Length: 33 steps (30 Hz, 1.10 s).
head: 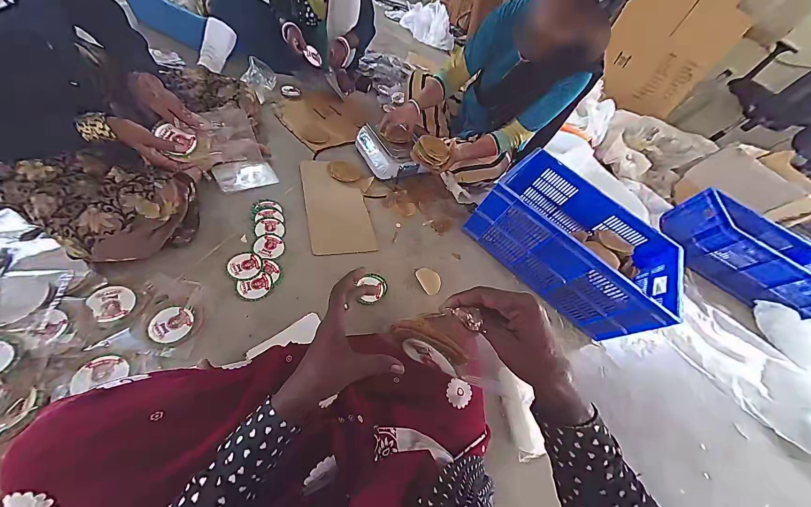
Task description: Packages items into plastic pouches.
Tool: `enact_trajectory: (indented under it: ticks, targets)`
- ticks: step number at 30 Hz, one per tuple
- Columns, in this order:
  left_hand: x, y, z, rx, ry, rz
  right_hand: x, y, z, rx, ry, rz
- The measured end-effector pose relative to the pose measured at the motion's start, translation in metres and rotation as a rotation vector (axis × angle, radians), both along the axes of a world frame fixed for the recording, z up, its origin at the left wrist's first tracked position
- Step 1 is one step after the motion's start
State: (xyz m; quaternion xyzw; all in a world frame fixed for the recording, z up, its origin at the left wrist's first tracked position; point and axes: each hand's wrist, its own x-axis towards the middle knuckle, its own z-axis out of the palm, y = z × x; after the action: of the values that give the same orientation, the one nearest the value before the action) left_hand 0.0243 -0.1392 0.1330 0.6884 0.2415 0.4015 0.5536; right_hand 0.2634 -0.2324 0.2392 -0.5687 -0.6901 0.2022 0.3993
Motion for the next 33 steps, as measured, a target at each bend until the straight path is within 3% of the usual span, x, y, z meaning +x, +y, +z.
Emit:
enact_trajectory:
  ticks: [3,4,6,9,12,16,20,25,30,33]
  targets:
    - [0.010,-0.013,-0.007,-0.529,-0.345,-0.311,-0.009,0.008,0.009,0.018,0.043,0.051]
    - [0.012,-0.025,-0.010,-0.725,-0.420,-0.334,-0.011,0.011,0.010,0.028,0.059,0.022]
    - [0.016,-0.043,-0.013,-1.010,-0.495,-0.216,-0.008,0.014,0.011,0.085,0.069,-0.124]
    - [0.014,-0.051,-0.023,-1.165,-0.530,-0.035,0.008,0.008,0.014,0.194,0.072,-0.325]
    - [0.004,-0.048,-0.033,-1.194,-0.501,0.041,0.012,-0.003,0.005,0.108,0.026,-0.280]
    - [0.001,-0.048,-0.033,-1.159,-0.424,0.073,-0.010,-0.011,-0.028,-0.182,-0.023,-0.117]
    - [-0.001,-0.054,-0.030,-1.227,-0.462,0.040,-0.022,-0.007,-0.054,-0.460,0.226,-0.057]
    - [-0.003,-0.065,-0.026,-1.236,-0.484,-0.053,-0.023,-0.005,-0.069,-0.411,0.317,-0.047]
    - [0.003,-0.059,-0.025,-1.176,-0.330,0.087,-0.019,-0.005,-0.056,-0.577,0.336,-0.026]
    - [0.000,-0.055,-0.027,-1.093,-0.321,0.099,-0.016,-0.006,-0.061,-0.559,0.305,-0.055]
